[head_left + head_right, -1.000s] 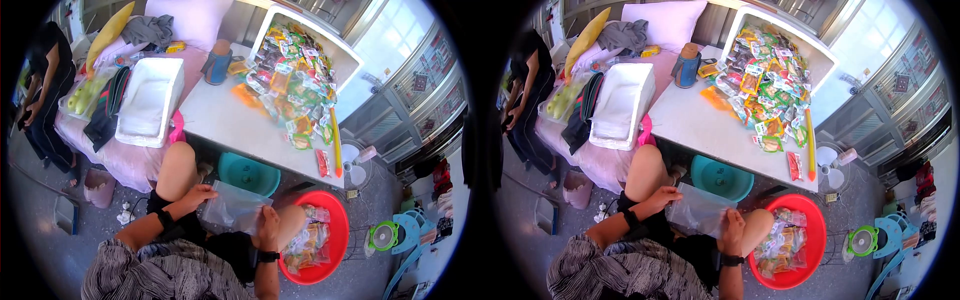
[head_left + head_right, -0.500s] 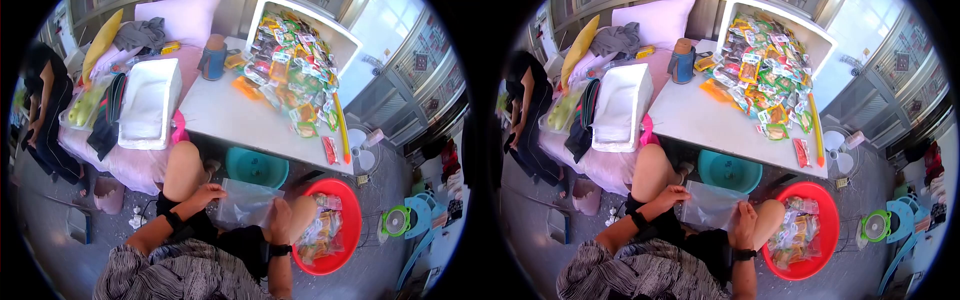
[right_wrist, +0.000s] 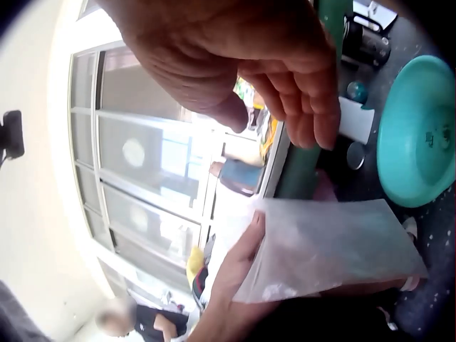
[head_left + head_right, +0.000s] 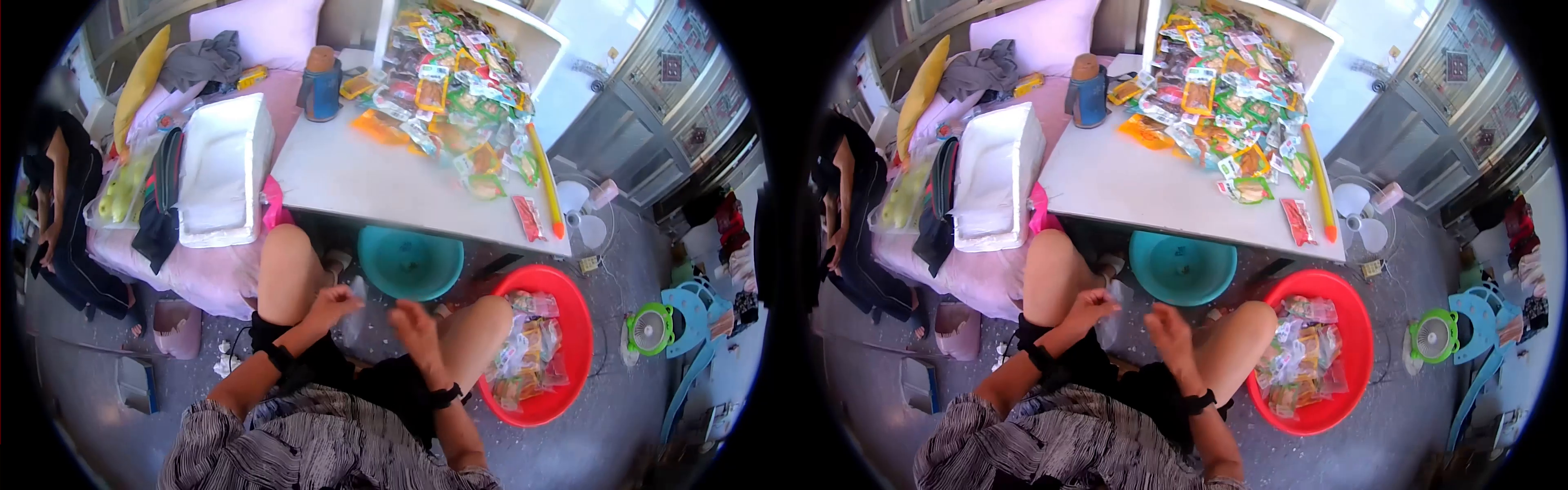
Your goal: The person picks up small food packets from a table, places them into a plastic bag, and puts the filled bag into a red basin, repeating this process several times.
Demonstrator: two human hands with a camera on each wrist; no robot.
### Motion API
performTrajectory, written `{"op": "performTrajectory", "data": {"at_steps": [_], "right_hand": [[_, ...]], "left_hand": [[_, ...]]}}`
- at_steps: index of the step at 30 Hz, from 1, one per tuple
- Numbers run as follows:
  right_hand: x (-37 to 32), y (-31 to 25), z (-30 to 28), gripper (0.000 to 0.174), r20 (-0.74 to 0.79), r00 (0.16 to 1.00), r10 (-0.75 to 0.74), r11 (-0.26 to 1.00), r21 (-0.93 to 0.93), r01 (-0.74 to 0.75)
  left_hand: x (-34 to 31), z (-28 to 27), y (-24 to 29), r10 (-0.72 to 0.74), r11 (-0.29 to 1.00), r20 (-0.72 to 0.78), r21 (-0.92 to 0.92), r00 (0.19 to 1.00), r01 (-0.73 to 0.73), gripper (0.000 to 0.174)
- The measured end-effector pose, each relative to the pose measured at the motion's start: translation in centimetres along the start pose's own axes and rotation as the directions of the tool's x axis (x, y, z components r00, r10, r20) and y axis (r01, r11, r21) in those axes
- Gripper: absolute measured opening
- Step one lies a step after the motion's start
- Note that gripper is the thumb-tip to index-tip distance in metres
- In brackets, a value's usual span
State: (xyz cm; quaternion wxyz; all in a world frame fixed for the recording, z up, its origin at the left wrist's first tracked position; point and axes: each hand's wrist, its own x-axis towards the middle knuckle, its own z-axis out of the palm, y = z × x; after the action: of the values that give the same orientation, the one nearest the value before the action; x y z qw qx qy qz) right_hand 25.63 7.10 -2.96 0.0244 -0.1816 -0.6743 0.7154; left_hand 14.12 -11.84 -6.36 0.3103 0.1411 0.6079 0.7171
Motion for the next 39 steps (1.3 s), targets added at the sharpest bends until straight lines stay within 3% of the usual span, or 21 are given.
{"op": "performTrajectory", "data": {"at_steps": [1,3,7,11,17,20,26,29,33,36,39], "right_hand": [[0.0,-0.5,1.3,0.042,0.035,0.997,0.073,0.997,0.009,-0.073],[-0.4,-1.2,3.5,0.044,0.111,0.971,0.21,0.977,0.014,-0.212],[-0.4,-0.7,4.0,0.047,0.209,0.956,0.207,0.972,0.063,-0.225],[0.2,1.9,2.4,0.039,0.203,0.953,0.223,0.958,0.136,-0.253],[0.2,2.5,2.1,0.034,0.214,0.957,0.196,0.966,0.126,-0.226],[0.4,2.2,2.0,0.031,0.21,0.952,0.223,0.967,0.079,-0.243],[0.6,2.5,1.7,0.029,0.149,0.97,0.194,0.977,0.056,-0.204],[0.7,2.8,1.4,0.027,0.128,0.975,0.18,0.98,0.057,-0.188],[0.9,4.2,0.7,0.026,0.087,0.979,0.184,0.976,0.105,-0.193],[0.8,2.2,1.7,0.02,-0.036,0.98,0.194,0.98,-0.032,-0.195],[1.3,2.9,2.0,0.018,-0.177,0.981,0.085,0.989,-0.102,-0.104]], "left_hand": [[0.3,-0.1,-0.2,0.034,0.995,0.043,0.095,0.998,-0.038,0.004],[0.5,-0.2,-1.2,0.03,0.997,0.182,0.07,0.983,-0.044,0.008],[-0.6,1.4,-0.6,0.117,0.982,0.336,0.1,0.935,-0.158,0.018],[-0.5,1.2,0.2,0.005,0.988,0.492,0.132,0.871,-0.08,0.022],[-0.2,0.9,-0.7,0.047,0.979,0.471,0.152,0.881,-0.133,0.018],[-0.2,1.1,-1.7,0.115,0.939,0.353,0.267,0.929,-0.218,0.016],[-1.2,2.5,-1.2,0.312,0.708,0.231,0.59,0.922,-0.388,0.012],[-1.5,3.1,-0.8,0.319,0.756,0.209,0.532,0.924,-0.381,0.01],[-1.7,3.4,-0.3,0.462,0.566,0.106,0.729,0.88,-0.385,0.012],[-2.6,4.1,2.0,0.528,0.422,0.179,0.793,0.83,-0.44,0.017],[-3.2,5.2,1.1,0.448,0.38,0.288,0.796,0.846,-0.472,0.032]]}}
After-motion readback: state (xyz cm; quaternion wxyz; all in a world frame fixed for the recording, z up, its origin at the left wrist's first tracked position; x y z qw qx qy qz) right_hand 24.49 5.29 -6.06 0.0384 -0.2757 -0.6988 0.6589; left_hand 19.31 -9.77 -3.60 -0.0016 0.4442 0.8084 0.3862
